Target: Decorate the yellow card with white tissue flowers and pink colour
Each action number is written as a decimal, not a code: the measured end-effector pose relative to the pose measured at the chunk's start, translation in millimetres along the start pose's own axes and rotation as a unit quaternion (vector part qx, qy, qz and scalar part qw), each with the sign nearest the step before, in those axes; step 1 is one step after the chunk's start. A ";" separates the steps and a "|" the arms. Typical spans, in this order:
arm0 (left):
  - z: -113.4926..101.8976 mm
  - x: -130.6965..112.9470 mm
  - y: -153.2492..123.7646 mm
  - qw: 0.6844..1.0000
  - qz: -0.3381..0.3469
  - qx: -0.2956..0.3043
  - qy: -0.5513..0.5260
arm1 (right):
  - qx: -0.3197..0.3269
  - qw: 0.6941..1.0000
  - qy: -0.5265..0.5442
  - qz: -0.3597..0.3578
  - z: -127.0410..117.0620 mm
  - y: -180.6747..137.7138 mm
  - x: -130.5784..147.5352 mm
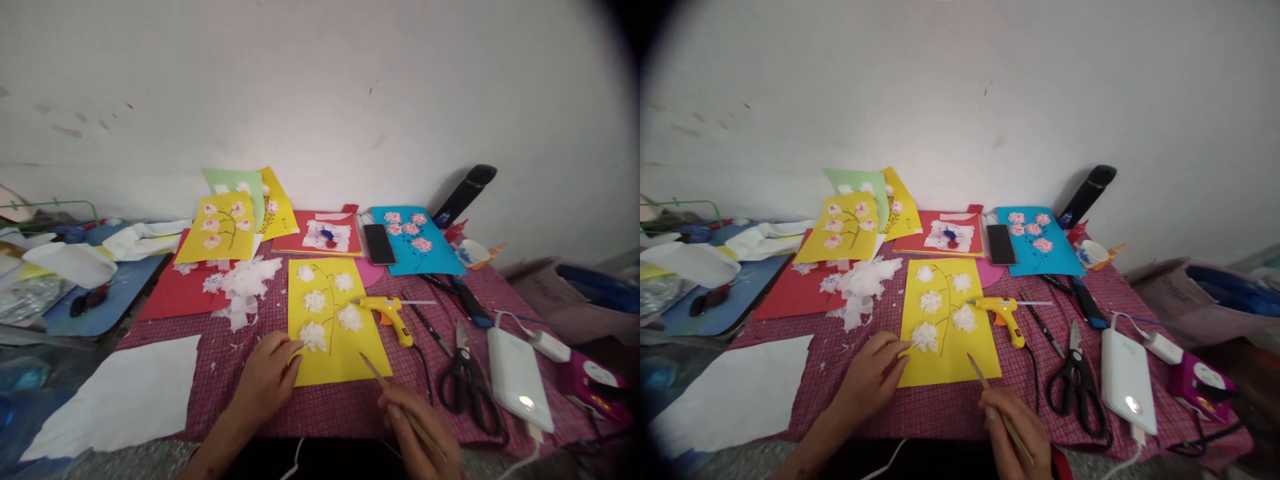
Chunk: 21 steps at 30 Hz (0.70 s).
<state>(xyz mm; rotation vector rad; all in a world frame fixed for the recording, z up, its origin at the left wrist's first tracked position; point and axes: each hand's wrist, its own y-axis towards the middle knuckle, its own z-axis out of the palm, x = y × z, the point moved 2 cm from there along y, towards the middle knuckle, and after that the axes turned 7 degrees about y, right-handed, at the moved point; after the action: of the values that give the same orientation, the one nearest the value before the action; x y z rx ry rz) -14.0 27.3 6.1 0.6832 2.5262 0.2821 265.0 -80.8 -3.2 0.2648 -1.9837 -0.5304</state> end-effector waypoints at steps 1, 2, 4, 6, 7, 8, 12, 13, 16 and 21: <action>-3.3 3.6 -7.5 1.000 -0.001 -0.020 -0.005 | 0.008 1.000 -0.009 -0.009 -3.7 0.8 -0.9; -6.8 8.0 -15.6 0.999 -0.007 -0.036 -0.006 | 0.021 0.999 -0.024 -0.016 -6.9 2.4 -1.7; -13.7 18.7 -32.2 0.998 -0.029 -0.062 -0.003 | 0.051 0.997 -0.059 -0.029 -10.3 7.5 -2.3; -19.7 30.2 -47.4 0.995 -0.045 -0.085 0.001 | 0.078 0.992 -0.093 -0.043 -9.2 13.5 -1.2; -21.9 36.1 -53.9 0.993 -0.059 -0.098 0.007 | 0.089 0.989 -0.106 -0.049 -7.0 16.1 -0.2; -23.5 41.3 -59.5 0.991 -0.069 -0.111 0.014 | 0.097 0.987 -0.116 -0.054 -4.1 18.0 1.0; -23.1 53.5 -70.5 0.984 -0.097 -0.146 0.035 | 0.112 0.984 -0.126 -0.061 10.5 20.0 4.8; -21.8 54.0 -70.8 0.983 -0.100 -0.147 0.035 | 0.114 0.984 -0.123 -0.060 13.8 19.5 4.8; -18.4 51.7 -69.1 0.982 -0.097 -0.156 0.040 | 0.111 0.986 -0.115 -0.054 20.7 17.1 1.0; -17.0 50.8 -67.5 0.981 -0.094 -0.162 0.049 | 0.067 0.991 -0.105 -0.044 22.9 8.7 -15.6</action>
<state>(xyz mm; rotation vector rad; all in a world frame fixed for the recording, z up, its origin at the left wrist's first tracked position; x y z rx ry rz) -88.7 -5.0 -22.1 0.3074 2.5304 0.6557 252.1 -61.1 -20.1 0.3965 -2.2242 -0.4977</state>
